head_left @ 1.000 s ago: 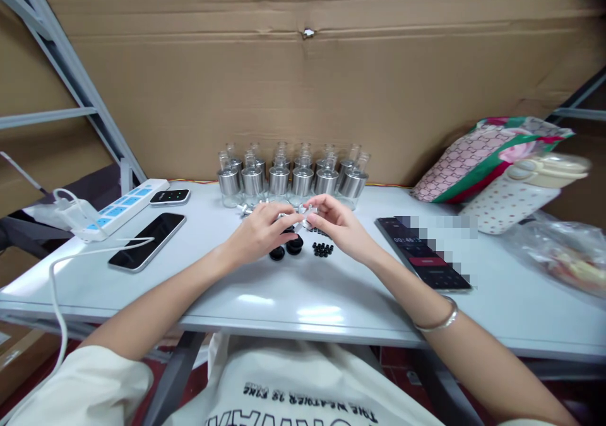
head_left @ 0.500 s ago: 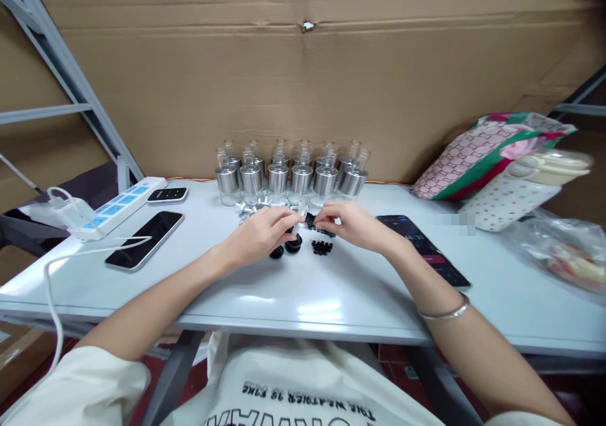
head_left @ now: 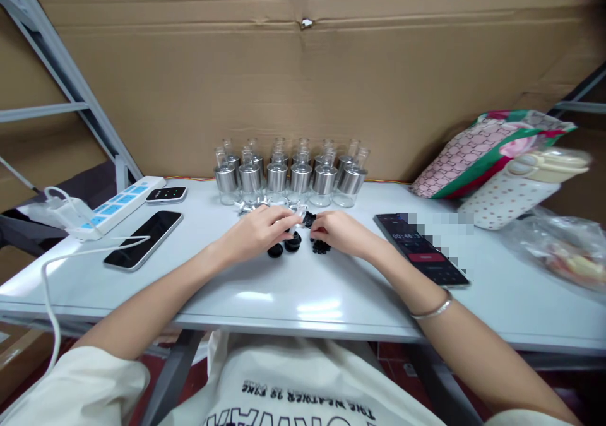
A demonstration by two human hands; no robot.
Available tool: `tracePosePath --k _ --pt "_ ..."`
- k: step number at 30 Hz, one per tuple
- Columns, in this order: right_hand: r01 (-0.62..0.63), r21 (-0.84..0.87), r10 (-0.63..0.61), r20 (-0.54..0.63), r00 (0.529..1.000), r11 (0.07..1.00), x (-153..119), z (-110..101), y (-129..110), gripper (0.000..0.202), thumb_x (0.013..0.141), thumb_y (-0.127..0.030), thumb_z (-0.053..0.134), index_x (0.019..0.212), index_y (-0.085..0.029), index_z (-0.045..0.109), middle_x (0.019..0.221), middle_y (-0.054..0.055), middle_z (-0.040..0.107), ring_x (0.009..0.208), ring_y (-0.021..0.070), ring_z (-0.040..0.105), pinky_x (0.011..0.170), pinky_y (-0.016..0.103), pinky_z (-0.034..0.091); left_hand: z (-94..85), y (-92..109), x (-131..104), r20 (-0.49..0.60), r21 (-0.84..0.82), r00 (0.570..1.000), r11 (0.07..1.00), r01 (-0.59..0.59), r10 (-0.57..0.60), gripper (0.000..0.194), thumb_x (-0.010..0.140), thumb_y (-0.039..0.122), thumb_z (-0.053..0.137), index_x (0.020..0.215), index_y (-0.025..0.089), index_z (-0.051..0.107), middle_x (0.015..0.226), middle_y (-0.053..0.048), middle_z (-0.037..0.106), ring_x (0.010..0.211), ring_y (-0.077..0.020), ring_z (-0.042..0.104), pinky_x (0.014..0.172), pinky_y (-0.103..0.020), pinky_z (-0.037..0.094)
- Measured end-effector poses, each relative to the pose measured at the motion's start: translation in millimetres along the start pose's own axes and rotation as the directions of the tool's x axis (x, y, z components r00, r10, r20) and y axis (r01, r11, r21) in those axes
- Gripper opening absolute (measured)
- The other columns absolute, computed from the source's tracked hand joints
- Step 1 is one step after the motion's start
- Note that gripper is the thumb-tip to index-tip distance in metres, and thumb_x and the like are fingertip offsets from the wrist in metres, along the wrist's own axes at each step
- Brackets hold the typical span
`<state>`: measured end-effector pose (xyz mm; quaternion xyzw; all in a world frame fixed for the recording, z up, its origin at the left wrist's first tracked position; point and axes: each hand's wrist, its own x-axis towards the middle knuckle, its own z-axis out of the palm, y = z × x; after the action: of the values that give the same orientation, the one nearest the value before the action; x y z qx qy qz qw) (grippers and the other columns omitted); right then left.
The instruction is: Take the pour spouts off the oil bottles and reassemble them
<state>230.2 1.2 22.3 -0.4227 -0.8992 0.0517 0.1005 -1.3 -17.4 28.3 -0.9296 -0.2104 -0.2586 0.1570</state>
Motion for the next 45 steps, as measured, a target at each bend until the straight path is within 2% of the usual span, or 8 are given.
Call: tracePosePath --k 6,12,17,19,22,25,35,45 --pt "-0.018 -0.014 0.017 -0.05 0.999 1.0 -0.5 -3.7 0.2 0.017 0.086 -0.019 0.058 0.082 -0.015 0.074 0.083 0.008 0.069 0.069 0.0173 0.06 0.065 0.028 0.041 -2.6 0.6 1.4 -0.045 0.042 0.999 0.999 -0.026 0.028 0.024 0.098 0.028 0.039 0.118 0.017 0.046 0.105 -0.01 0.064 0.094 -0.0184 0.062 0.076 -0.031 0.048" --pt "-0.045 -0.001 0.045 0.044 0.998 0.999 -0.3 -5.6 -2.9 0.012 0.082 -0.014 0.061 0.079 -0.014 0.073 0.082 0.008 0.07 0.072 0.0182 0.06 0.067 0.028 0.04 -3.2 2.2 3.1 -0.09 0.052 0.993 0.996 -0.067 0.071 0.022 0.097 0.025 0.042 0.116 0.015 0.045 0.101 -0.01 0.065 0.088 -0.0178 0.062 0.071 -0.029 0.049" --pt "-0.092 0.234 0.129 -0.149 0.98 0.968 -1.3 -10.5 -4.8 0.012 0.08 -0.014 0.056 0.077 -0.015 0.067 0.076 0.006 0.069 0.069 0.0163 0.059 0.065 0.027 0.04 -1.9 2.9 2.1 -0.087 0.048 0.994 0.997 -0.068 0.072 0.023 0.097 0.025 0.042 0.117 0.015 0.045 0.101 -0.01 0.065 0.087 -0.0174 0.062 0.071 -0.029 0.049" --pt "-0.068 0.481 0.192 -0.213 0.958 0.874 -1.5 -12.6 -7.2 0.007 0.078 -0.02 0.058 0.072 -0.016 0.061 0.074 0.004 0.069 0.069 0.0161 0.06 0.065 0.027 0.042 -1.0 2.9 1.8 -0.08 0.043 0.994 0.997 -0.069 0.072 0.023 0.097 0.025 0.042 0.118 0.015 0.044 0.101 -0.009 0.064 0.087 -0.0174 0.062 0.071 -0.029 0.049" --pt "0.052 0.827 0.245 -0.225 0.943 0.56 -1.1 -15.3 -13.4 0.017 0.074 -0.032 0.063 0.07 -0.018 0.053 0.072 0.003 0.069 0.07 0.0159 0.063 0.066 0.028 0.046 0.0 2.8 1.8 -0.077 0.043 0.994 0.997 -0.07 0.073 0.024 0.097 0.024 0.042 0.119 0.015 0.044 0.101 -0.01 0.064 0.087 -0.0171 0.061 0.072 -0.029 0.049" --pt "0.134 0.93 0.252 -0.229 0.94 0.343 -0.6 -17.3 -19.3 0.024 0.07 -0.036 0.071 0.07 -0.018 0.054 0.068 0.001 0.068 0.068 0.014 0.063 0.067 0.028 0.047 0.1 3.2 2.2 -0.086 0.049 0.993 0.996 -0.071 0.075 0.024 0.097 0.025 0.041 0.119 0.015 0.044 0.101 -0.01 0.064 0.086 -0.0168 0.061 0.071 -0.029 0.049" --pt "0.09 0.981 0.285 -0.137 0.949 0.17 -0.5 -14.1 -18.3 0.029 0.067 -0.039 0.077 0.086 -0.017 0.072 0.066 -0.001 0.066 0.066 0.0103 0.059 0.072 0.028 0.047 -0.3 3.8 1.6 -0.06 0.038 0.996 0.997 -0.064 0.067 0.025 0.098 0.024 0.04 0.122 0.02 0.042 0.105 -0.008 0.063 0.093 -0.0168 0.061 0.074 -0.03 0.049" --pt "0.097 0.99 0.261 -0.12 0.958 0.102 -2.4 -19.0 -24.6 0.033 0.064 -0.04 0.081 0.067 -0.017 0.057 0.058 -0.002 0.064 0.056 0.0093 0.057 0.063 0.026 0.044 -1.4 3.1 1.7 -0.089 0.059 0.993 0.996 -0.073 0.078 0.025 0.096 0.022 0.043 0.121 0.018 0.045 0.102 -0.008 0.064 0.093 -0.0162 0.06 0.075 -0.029 0.047"
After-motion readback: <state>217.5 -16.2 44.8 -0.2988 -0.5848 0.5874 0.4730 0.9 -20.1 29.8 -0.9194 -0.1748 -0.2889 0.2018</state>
